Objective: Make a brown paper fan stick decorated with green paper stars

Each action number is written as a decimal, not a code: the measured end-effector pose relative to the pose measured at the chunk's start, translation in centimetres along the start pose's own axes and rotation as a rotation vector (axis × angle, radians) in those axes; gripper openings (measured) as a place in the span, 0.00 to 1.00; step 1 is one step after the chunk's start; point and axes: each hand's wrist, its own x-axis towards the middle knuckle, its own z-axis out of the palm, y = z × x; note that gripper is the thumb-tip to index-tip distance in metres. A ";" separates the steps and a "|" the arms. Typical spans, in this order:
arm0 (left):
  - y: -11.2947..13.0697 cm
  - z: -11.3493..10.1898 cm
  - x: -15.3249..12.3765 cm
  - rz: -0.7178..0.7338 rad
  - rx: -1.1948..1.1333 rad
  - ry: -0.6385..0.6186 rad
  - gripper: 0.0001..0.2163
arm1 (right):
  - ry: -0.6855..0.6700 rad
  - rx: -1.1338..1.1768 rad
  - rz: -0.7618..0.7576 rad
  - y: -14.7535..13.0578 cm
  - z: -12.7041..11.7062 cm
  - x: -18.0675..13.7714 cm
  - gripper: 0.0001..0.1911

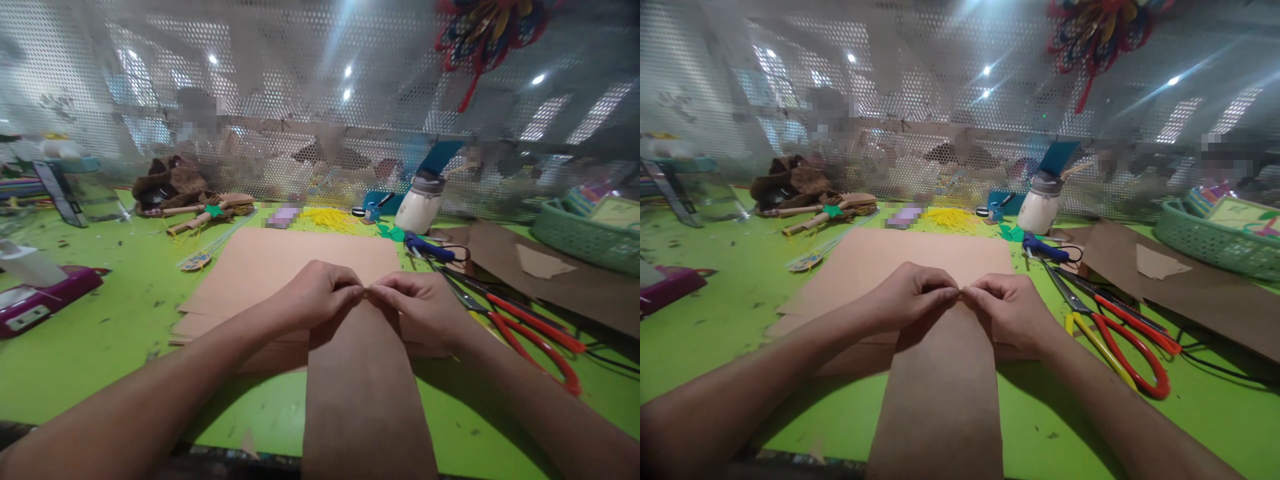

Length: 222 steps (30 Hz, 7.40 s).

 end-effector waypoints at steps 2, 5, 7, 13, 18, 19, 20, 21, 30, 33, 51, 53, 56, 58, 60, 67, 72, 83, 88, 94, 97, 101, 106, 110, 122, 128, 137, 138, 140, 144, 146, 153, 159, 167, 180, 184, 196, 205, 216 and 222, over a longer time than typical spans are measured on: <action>-0.1 -0.5 0.1 -0.028 -0.004 -0.056 0.12 | -0.002 -0.045 -0.009 0.1 -0.2 0.0 0.12; -0.6 -1.6 0.2 -0.032 -0.009 -0.185 0.11 | -0.018 -0.115 -0.018 0.3 -0.4 0.1 0.12; -0.9 -2.2 0.2 -0.016 0.020 -0.229 0.11 | -0.035 -0.146 -0.008 0.4 -0.5 0.1 0.12; -1.1 -2.4 0.1 -0.004 0.093 -0.245 0.10 | -0.066 -0.111 0.017 0.8 -0.7 0.2 0.13; -1.0 -2.4 0.0 0.028 0.091 -0.234 0.09 | -0.090 -0.018 0.090 0.9 -0.8 0.2 0.14; -0.9 -2.4 0.0 0.039 0.091 -0.230 0.09 | -0.086 -0.005 0.097 0.9 -0.8 0.3 0.14; -0.9 -2.5 0.0 0.048 0.093 -0.225 0.09 | -0.082 0.004 0.097 0.8 -0.8 0.3 0.15; -0.8 -2.5 0.0 0.052 0.096 -0.222 0.08 | -0.079 0.009 0.092 0.8 -0.9 0.3 0.15; -1.0 -2.3 0.0 0.041 0.143 -0.229 0.10 | -0.173 0.176 0.140 1.0 -0.9 0.5 0.15; -0.8 -2.2 0.0 0.057 0.115 -0.249 0.10 | -0.194 0.280 0.185 0.8 -0.5 0.2 0.14; -0.7 -3.2 -0.2 -0.012 0.095 -0.391 0.07 | -0.233 -0.143 0.015 0.8 -1.4 0.6 0.15; -0.7 -2.9 -0.2 -0.017 0.051 -0.383 0.08 | -0.209 -0.121 0.014 0.6 -1.2 0.5 0.15; -0.7 -2.6 -0.2 -0.012 -0.044 -0.369 0.10 | -0.186 -0.080 0.024 0.6 -1.2 0.5 0.15; -0.7 -2.5 -0.2 -0.054 -0.134 -0.360 0.11 | -0.180 -0.053 0.034 0.8 -1.2 0.5 0.15; -0.8 -2.5 -0.2 -0.119 -0.225 -0.358 0.12 | -0.173 -0.015 0.059 1.1 -1.4 0.7 0.15; -1.7 -3.3 0.0 -0.195 -0.328 -0.381 0.13 | -0.211 0.059 0.112 1.4 -2.6 1.2 0.15; -2.3 -3.9 -0.1 -0.127 -0.390 -0.536 0.13 | -0.270 0.088 0.111 1.4 -3.3 1.2 0.17; -1.7 -3.9 -0.2 -0.066 -0.519 -0.386 0.11 | -0.054 0.498 0.047 0.9 -3.6 0.6 0.20; -1.0 -2.3 -0.6 -0.080 -0.759 -0.532 0.11 | -0.366 0.537 0.079 -0.7 -2.4 -0.6 0.21; -0.6 0.5 -1.5 -0.278 -1.072 -0.593 0.10 | -0.396 0.373 -0.121 -1.3 -2.0 -0.9 0.06; -0.4 1.6 -2.1 -0.341 -1.255 -0.550 0.08 | -0.384 0.426 -0.116 -1.0 -1.7 -0.9 0.05; -0.3 1.1 -1.7 -0.345 -1.163 -0.419 0.05 | -0.273 0.434 -0.035 -0.4 -1.3 -0.6 0.07; -0.9 -1.2 -0.2 -0.349 -0.992 -0.115 0.10 | -0.270 0.359 0.096 -0.3 -1.3 -0.1 0.10; -1.0 -1.9 0.3 -0.346 -0.824 -0.102 0.19 | -0.275 0.306 0.175 -0.3 -1.0 0.1 0.12; -1.6 -1.3 0.5 -0.261 -0.534 0.032 0.08 | -0.011 0.504 0.209 0.3 0.5 0.6 0.14; -2.1 -1.1 0.7 -0.161 -0.420 0.013 0.05 | 0.053 0.556 0.204 1.3 0.7 0.7 0.14; -1.1 -1.6 0.3 -0.021 -0.203 -0.017 0.07 | 0.137 0.355 0.112 0.8 0.7 0.5 0.07; -1.0 -1.7 0.3 -0.026 -0.195 -0.041 0.09 | 0.133 0.286 0.071 0.8 0.8 0.4 0.06; -0.8 -1.8 0.2 -0.043 -0.192 -0.093 0.15 | 0.114 0.168 -0.027 1.1 0.9 0.2 0.05; -0.5 -1.6 0.0 -0.076 -0.177 -0.199 0.22 | 0.105 0.015 -0.203 1.6 0.9 0.0 0.07; -0.4 -1.5 0.0 -0.082 -0.163 -0.244 0.21 | 0.101 -0.045 -0.256 1.5 0.8 -0.1 0.07; -0.6 -1.3 -0.1 -0.070 -0.167 -0.271 0.19 | 0.085 -0.088 -0.393 0.7 0.4 0.0 0.07; -0.5 -1.1 0.0 -0.116 -0.166 -0.217 0.18 | 0.028 0.168 -0.084 1.0 0.4 0.0 0.06; 0.1 -1.6 0.0 -0.067 -0.050 -0.193 0.15 | -0.224 0.469 0.136 0.1 -1.5 0.2 0.14; 0.8 -1.9 -0.5 0.017 0.006 -0.067 0.10 | -0.117 0.118 0.042 -0.6 -1.7 -0.1 0.09; 0.8 -1.9 -0.5 0.012 0.051 -0.056 0.10 | -0.056 0.014 -0.024 -0.8 -1.8 -0.1 0.08; 0.8 -1.6 -0.8 0.205 0.279 0.101 0.09 | -0.037 -0.037 -0.183 -0.3 -2.0 0.0 0.06; 1.0 -1.4 -0.9 0.258 0.331 0.153 0.09 | -0.066 0.091 -0.098 -0.2 -2.0 -0.1 0.08; 1.1 -1.4 -0.9 0.264 0.324 0.143 0.09 | -0.031 0.064 -0.158 -0.4 -2.0 -0.2 0.08; 0.9 -1.3 -0.8 0.263 0.330 0.156 0.09 | -0.010 0.067 -0.154 -0.1 -1.9 -0.1 0.09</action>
